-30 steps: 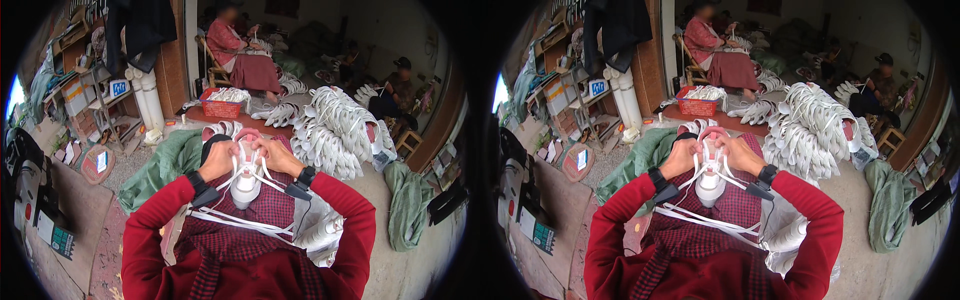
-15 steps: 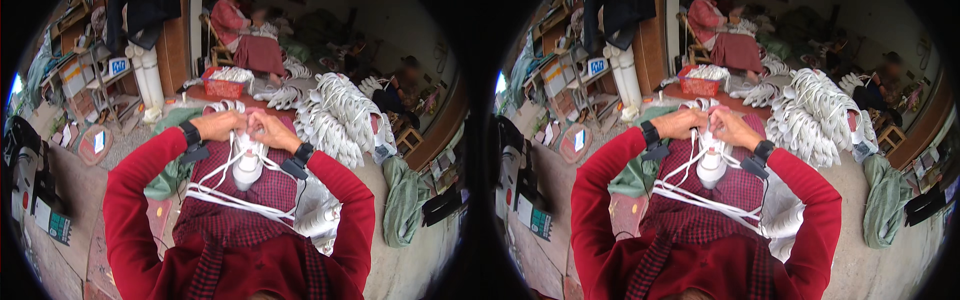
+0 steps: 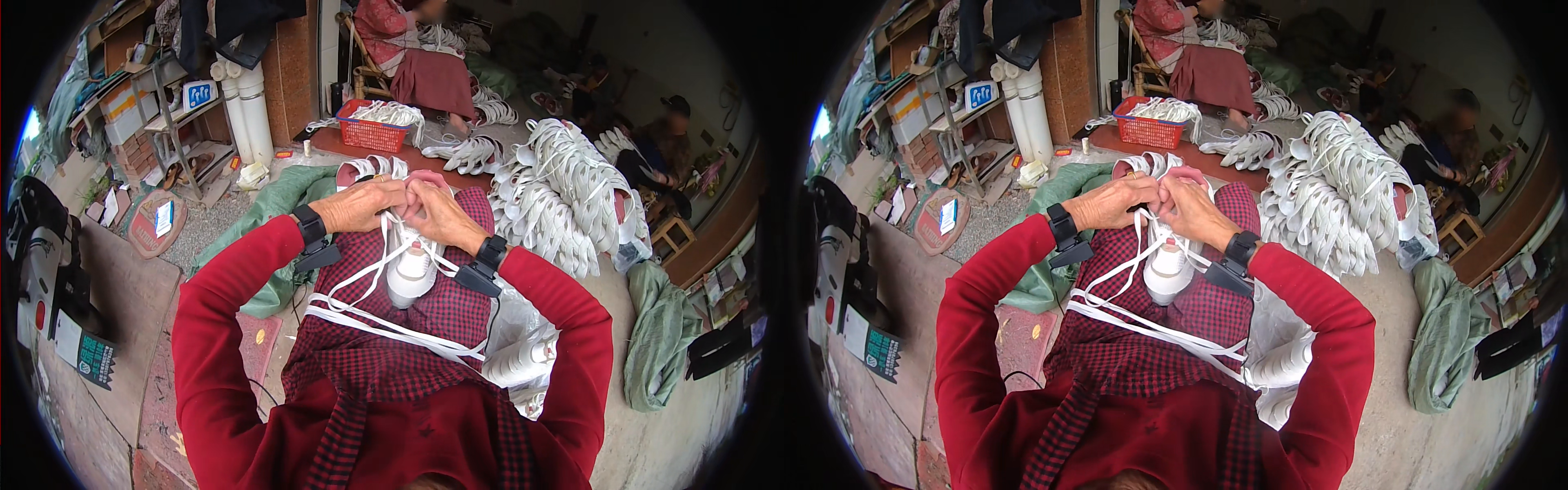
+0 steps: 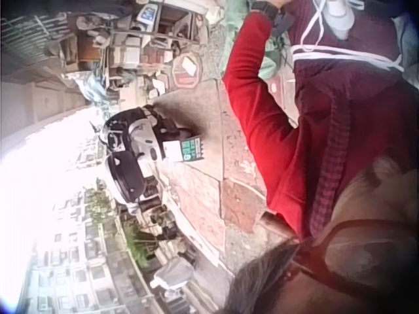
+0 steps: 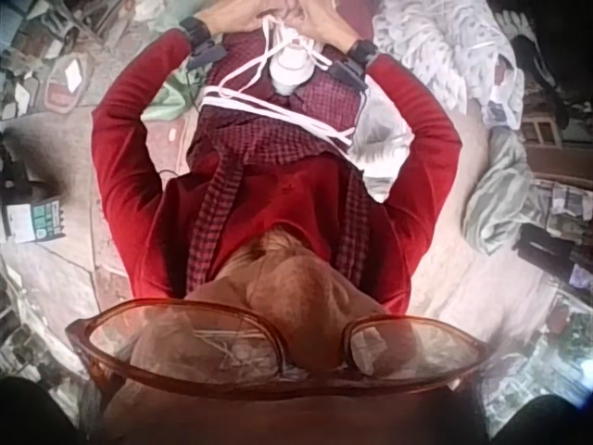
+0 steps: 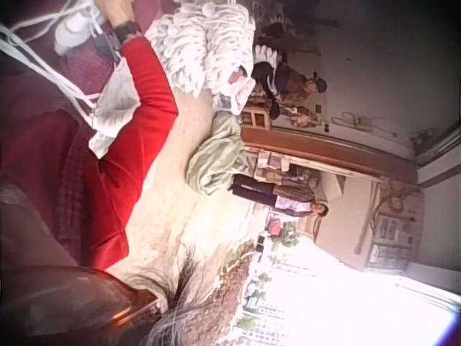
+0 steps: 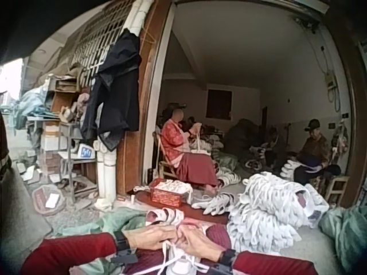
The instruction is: Lacing white and pink athletic shoes by hand.
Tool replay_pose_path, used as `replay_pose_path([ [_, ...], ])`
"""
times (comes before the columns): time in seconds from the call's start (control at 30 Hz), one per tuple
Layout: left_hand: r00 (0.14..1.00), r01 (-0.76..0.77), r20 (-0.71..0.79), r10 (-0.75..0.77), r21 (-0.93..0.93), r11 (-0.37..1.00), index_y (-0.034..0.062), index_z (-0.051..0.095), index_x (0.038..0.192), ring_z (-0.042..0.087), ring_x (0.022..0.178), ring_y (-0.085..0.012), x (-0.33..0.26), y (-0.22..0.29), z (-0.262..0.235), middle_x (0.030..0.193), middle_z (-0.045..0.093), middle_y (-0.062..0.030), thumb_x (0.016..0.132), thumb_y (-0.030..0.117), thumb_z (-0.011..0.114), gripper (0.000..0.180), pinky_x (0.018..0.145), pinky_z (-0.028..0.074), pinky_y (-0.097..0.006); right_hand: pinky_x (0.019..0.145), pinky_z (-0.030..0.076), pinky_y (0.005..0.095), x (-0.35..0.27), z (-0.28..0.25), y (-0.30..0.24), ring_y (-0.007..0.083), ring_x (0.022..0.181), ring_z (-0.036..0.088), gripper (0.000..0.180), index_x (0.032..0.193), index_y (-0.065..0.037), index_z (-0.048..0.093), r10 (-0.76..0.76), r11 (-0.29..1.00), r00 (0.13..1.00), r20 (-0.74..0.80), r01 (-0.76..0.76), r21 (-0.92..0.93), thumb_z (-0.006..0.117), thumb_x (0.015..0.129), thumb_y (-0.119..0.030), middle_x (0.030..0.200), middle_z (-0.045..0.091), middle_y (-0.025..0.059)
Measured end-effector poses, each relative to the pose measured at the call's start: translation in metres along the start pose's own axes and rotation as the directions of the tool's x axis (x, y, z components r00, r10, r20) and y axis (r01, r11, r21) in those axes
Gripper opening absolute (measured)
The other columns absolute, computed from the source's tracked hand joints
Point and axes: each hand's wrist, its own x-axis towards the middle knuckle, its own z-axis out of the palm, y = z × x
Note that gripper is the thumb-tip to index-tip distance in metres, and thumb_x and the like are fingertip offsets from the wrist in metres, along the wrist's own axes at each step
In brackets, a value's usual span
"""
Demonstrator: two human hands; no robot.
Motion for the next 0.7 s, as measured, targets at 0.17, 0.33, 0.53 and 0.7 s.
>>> replay_pose_path([
  [0.17, 0.999, 0.013, 0.033, -0.017, 0.116, 0.993, 0.0035, 0.06, 0.093, 0.053, 0.099, -0.034, 0.002, 0.007, -0.001, 0.098, 0.057, -0.012, 0.068, -0.004, 0.057, 0.026, 0.093, 0.044, -0.042, 0.061, 0.042, 0.0405, -0.014, -0.064, 0.009, 0.0305, 0.064, 0.05, 0.021, 0.081, -0.004, 0.041, -0.029, 0.976, 1.0, 0.011, 0.031, -0.216, 0.061, 0.075, 0.001, 0.069, 0.047, 0.0125],
  [0.33, 0.995, -0.021, -0.095, 0.037, 0.161, 0.987, 0.0022, 0.065, 0.084, 0.055, 0.098, -0.0323, 0.026, 0.017, 0.013, 0.092, 0.06, -0.014, 0.07, 0.005, 0.057, 0.016, 0.092, 0.045, -0.043, 0.064, 0.045, 0.0281, -0.03, -0.125, -0.002, 0.0101, 0.072, 0.055, 0.029, 0.083, -0.007, 0.04, 0.439, 0.898, 0.862, 0.255, -0.428, -0.097, 0.067, 0.077, 0.0, 0.076, 0.058, 0.0055],
  [0.53, 0.986, 0.102, -0.125, -0.114, -0.094, 0.99, -0.0009, 0.068, 0.085, 0.062, 0.102, -0.0274, 0.043, 0.035, 0.033, 0.097, 0.064, -0.0144, 0.085, 0.014, 0.065, 0.016, 0.094, 0.047, -0.039, 0.074, 0.048, 0.0242, -0.027, -0.123, 0.005, 0.0077, 0.079, 0.057, 0.032, 0.085, -0.009, 0.04, 0.441, 0.831, 0.822, 0.361, -0.526, 0.182, 0.071, 0.082, -0.001, 0.082, 0.06, -0.0005],
  [0.7, 0.912, 0.286, -0.083, -0.403, -0.575, 0.767, -0.0009, 0.064, 0.093, 0.062, 0.073, -0.0118, 0.024, 0.031, 0.039, 0.081, 0.065, -0.0031, 0.095, 0.012, 0.06, 0.014, 0.067, 0.052, -0.03, 0.078, 0.049, 0.0285, -0.019, -0.099, 0.007, 0.0101, 0.089, 0.059, 0.021, 0.097, -0.005, 0.052, 0.332, 0.875, 0.891, 0.31, -0.414, 0.252, 0.069, 0.085, -0.003, 0.094, 0.063, 0.0027],
])
